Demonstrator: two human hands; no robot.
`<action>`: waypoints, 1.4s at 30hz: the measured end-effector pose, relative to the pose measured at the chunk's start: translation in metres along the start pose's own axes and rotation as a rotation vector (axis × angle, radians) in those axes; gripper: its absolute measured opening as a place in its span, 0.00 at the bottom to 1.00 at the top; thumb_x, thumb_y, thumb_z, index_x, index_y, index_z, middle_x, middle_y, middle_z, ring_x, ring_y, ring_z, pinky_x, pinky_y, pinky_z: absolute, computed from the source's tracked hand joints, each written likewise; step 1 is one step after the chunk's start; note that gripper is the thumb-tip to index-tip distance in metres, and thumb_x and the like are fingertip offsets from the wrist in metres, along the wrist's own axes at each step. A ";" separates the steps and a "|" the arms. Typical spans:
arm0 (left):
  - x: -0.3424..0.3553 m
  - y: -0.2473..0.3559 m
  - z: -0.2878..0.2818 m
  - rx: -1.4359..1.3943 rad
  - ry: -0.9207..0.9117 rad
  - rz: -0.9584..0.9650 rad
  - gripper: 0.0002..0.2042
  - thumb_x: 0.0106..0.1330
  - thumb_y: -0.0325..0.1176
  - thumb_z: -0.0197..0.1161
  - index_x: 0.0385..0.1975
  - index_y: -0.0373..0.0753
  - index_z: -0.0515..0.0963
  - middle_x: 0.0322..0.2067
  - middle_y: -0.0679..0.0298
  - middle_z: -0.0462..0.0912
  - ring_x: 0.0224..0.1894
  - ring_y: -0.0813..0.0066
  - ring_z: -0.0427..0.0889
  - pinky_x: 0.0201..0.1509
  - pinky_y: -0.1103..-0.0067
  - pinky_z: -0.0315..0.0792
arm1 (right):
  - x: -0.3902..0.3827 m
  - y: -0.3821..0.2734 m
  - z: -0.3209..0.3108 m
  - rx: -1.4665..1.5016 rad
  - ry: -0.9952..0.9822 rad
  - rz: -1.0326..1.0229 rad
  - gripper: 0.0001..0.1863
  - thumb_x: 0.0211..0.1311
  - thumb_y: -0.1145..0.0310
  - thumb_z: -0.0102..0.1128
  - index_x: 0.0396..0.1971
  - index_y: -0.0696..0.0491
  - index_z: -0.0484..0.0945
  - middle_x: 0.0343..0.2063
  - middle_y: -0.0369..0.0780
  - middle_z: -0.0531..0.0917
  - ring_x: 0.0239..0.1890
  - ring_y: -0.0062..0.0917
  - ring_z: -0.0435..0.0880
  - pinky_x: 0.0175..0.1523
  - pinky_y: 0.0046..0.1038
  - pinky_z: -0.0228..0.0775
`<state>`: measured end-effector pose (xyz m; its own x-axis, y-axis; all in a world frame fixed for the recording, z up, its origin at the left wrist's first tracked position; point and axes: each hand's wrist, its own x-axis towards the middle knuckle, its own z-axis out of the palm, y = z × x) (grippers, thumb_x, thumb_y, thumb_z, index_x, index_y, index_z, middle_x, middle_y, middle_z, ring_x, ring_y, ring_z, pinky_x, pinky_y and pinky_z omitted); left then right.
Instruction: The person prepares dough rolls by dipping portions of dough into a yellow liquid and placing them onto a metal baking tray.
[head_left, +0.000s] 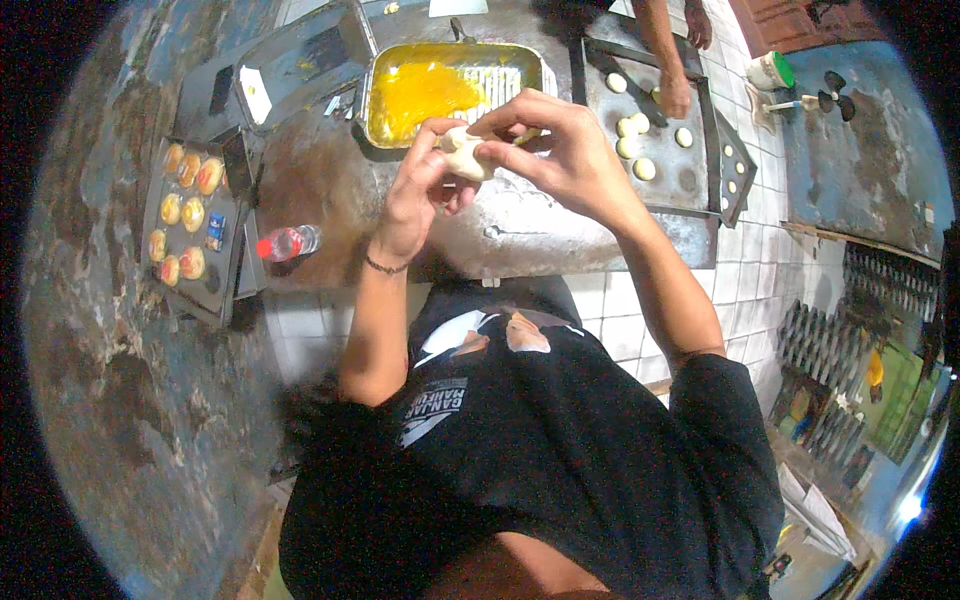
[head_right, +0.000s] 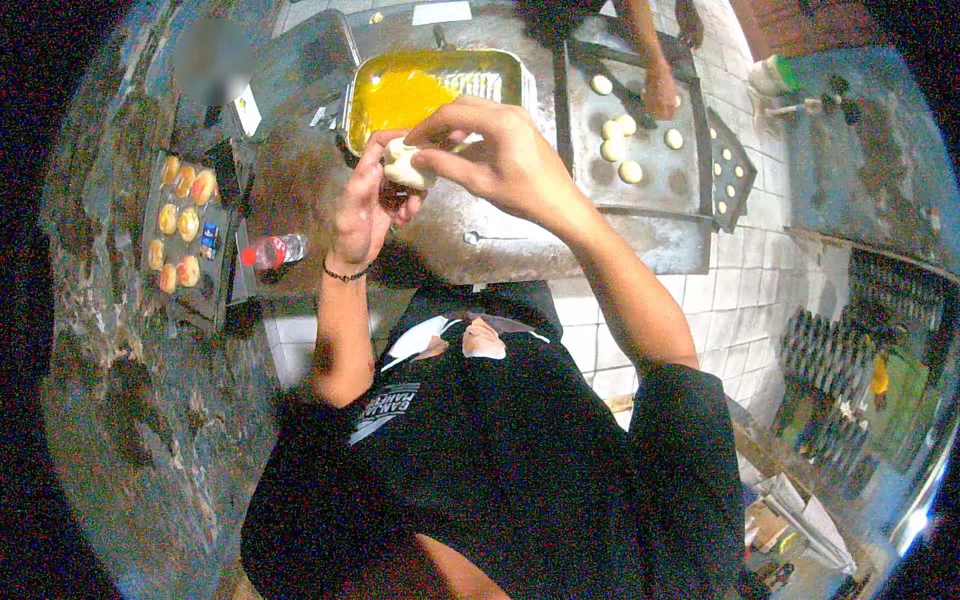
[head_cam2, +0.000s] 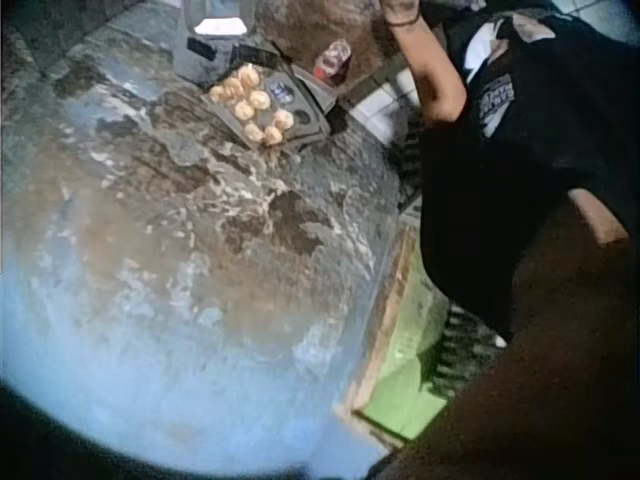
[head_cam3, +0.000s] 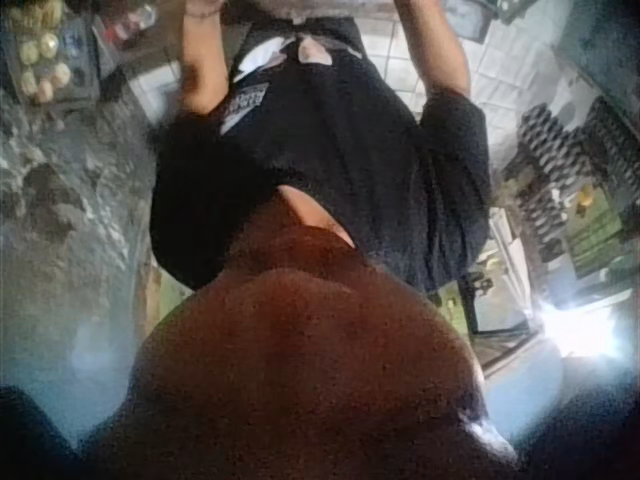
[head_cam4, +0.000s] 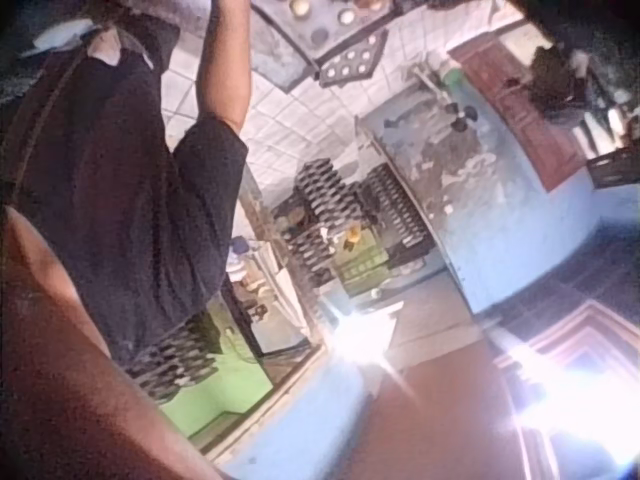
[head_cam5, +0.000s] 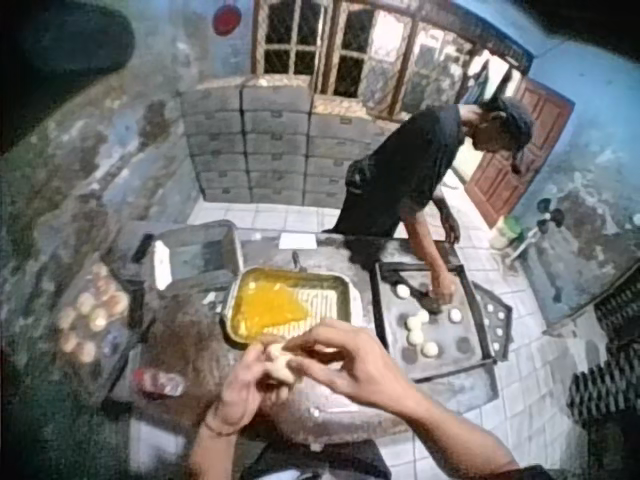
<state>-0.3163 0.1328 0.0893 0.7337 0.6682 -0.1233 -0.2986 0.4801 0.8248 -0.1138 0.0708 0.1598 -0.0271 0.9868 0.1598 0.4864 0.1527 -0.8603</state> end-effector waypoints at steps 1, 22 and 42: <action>0.002 -0.001 0.003 0.119 0.024 0.041 0.19 0.73 0.46 0.54 0.57 0.42 0.72 0.40 0.68 0.79 0.30 0.88 0.73 0.28 0.87 0.65 | -0.002 0.001 -0.003 0.007 0.017 0.021 0.13 0.62 0.68 0.71 0.46 0.54 0.86 0.39 0.44 0.85 0.38 0.29 0.87 0.46 0.29 0.80; 0.065 -0.013 0.138 0.421 0.288 0.400 0.16 0.65 0.33 0.73 0.48 0.37 0.77 0.37 0.63 0.85 0.37 0.81 0.82 0.41 0.83 0.77 | -0.073 0.053 -0.035 1.390 0.241 0.437 0.12 0.69 0.72 0.65 0.48 0.51 0.76 0.44 0.38 0.84 0.45 0.26 0.86 0.46 0.26 0.87; 0.171 -0.138 0.309 0.754 0.075 0.503 0.28 0.54 0.21 0.72 0.54 0.39 0.68 0.42 0.66 0.79 0.42 0.75 0.83 0.48 0.75 0.78 | -0.217 0.117 -0.292 0.294 0.188 0.233 0.25 0.57 0.77 0.73 0.56 0.61 0.80 0.54 0.45 0.84 0.56 0.29 0.84 0.57 0.31 0.80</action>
<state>0.0389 0.0055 0.1245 0.5751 0.7463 0.3352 -0.0754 -0.3596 0.9301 0.2040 -0.1413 0.1662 0.2270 0.9739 0.0067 0.1896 -0.0375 -0.9811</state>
